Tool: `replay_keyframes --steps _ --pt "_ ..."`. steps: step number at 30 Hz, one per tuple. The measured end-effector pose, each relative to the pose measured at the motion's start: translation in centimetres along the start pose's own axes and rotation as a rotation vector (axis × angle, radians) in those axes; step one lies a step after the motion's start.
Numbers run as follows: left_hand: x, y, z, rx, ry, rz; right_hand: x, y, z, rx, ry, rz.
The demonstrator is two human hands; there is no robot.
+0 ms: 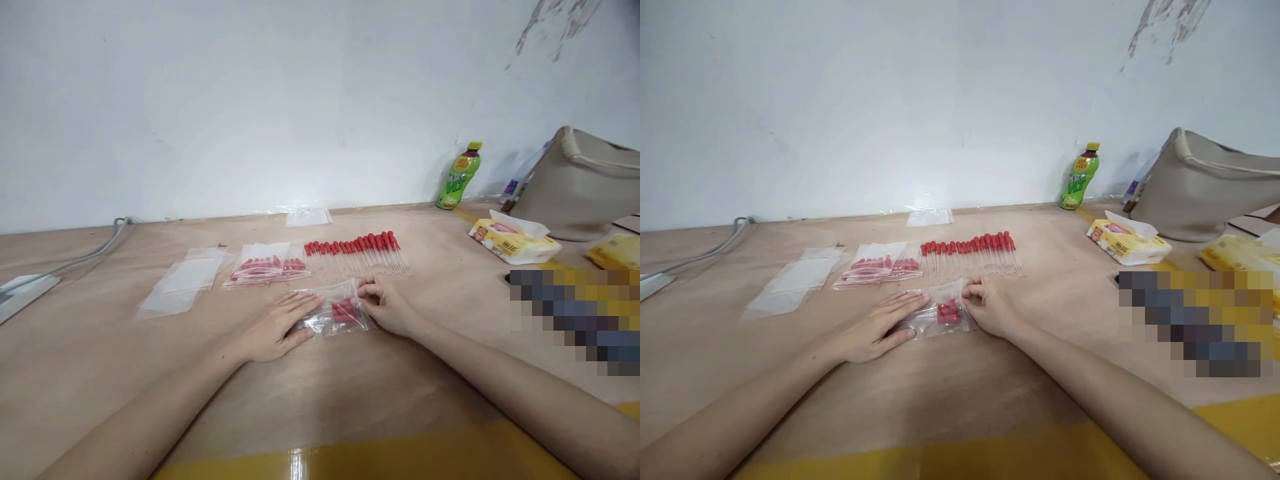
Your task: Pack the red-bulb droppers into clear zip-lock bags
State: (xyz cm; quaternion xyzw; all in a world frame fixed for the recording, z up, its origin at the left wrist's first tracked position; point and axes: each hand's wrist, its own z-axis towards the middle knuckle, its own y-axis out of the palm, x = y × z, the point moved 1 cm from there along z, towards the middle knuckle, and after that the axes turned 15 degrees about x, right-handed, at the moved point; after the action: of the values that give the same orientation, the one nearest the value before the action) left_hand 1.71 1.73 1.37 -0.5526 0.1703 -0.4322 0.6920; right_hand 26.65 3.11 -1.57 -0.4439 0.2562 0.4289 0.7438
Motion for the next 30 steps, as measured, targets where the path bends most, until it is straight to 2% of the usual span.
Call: replay_keyframes --steps 4,7,10,16,19,24,30 --pt "-0.2 0.2 0.0 0.008 0.000 -0.013 0.4 -0.7 0.5 -0.031 -0.035 -0.037" --pt "-0.5 0.4 0.0 0.007 0.015 -0.027 0.8 -1.8 2.2 0.058 -0.024 -0.179" --pt "-0.8 0.6 0.0 0.011 0.019 -0.035 1.1 -2.4 4.8 0.157 -0.078 -0.345" --pt "-0.8 0.6 0.0 0.023 0.024 -0.043 1.0 -0.3 9.9 0.145 -0.228 -0.824" --pt "-0.7 0.5 0.1 0.021 0.039 -0.051 1.4 0.8 11.5 0.149 -0.198 -0.995" --pt "-0.5 0.2 0.2 0.003 0.027 -0.046 2.3 1.4 12.3 0.100 -0.038 -0.999" --pt "-0.4 0.2 0.1 -0.010 0.018 -0.037 1.8 1.3 12.0 0.213 0.045 -0.857"
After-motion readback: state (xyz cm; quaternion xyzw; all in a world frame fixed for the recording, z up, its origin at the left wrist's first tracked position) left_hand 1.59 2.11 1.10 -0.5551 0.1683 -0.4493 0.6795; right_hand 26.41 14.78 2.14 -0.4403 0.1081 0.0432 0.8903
